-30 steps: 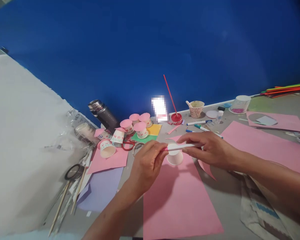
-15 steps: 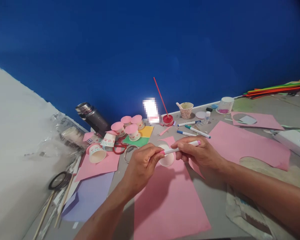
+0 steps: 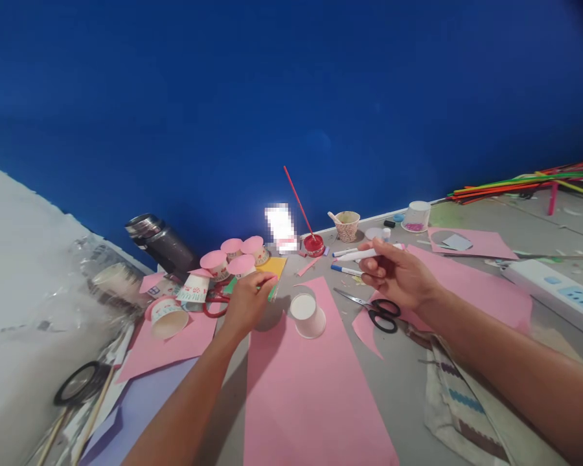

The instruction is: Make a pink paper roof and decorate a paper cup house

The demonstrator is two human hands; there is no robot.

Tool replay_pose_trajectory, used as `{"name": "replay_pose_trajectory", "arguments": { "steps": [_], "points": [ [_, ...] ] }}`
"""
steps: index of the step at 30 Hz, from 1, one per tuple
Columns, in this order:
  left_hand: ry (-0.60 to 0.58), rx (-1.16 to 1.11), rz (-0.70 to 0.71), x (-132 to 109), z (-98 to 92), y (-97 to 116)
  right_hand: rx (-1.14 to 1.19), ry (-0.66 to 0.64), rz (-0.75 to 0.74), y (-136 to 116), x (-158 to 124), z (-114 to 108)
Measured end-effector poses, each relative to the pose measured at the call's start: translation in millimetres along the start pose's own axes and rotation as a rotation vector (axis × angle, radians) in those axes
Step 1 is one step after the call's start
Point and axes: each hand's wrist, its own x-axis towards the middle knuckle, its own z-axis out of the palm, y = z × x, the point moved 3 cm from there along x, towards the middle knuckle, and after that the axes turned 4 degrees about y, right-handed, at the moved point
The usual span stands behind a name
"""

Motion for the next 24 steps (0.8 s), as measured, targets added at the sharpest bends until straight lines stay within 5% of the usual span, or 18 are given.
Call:
{"name": "replay_pose_trajectory", "arguments": {
  "steps": [8, 10, 13, 17, 19, 22, 24],
  "points": [
    [-0.279, 0.013, 0.069, 38.7, 55.4, -10.9, 0.001, 0.052, 0.05, 2.9, 14.2, -16.7],
    [-0.303, 0.008, 0.086, 48.7, 58.8, -8.1, -0.013, 0.048, 0.053, 4.0, 13.9, -16.5],
    [-0.178, 0.009, 0.108, 52.3, 41.2, -1.7, -0.028, 0.048, 0.05, 3.7, 12.8, -16.2],
    [0.07, 0.028, 0.144, 1.4, 3.9, 6.2, -0.028, 0.044, 0.046, 2.3, 13.2, -16.5],
    [0.277, 0.088, 0.31, -43.5, -3.5, 14.3, -0.028, 0.039, 0.046, 3.5, 13.9, -16.7],
    [0.225, 0.234, 0.647, -100.6, 19.3, 26.8, -0.04, 0.039, 0.055, 8.9, 15.0, -17.1],
    [0.159, 0.335, 0.69, -116.2, 40.4, 28.0, -0.05, 0.045, 0.059, 12.8, 15.5, -17.5]
  ]
}}
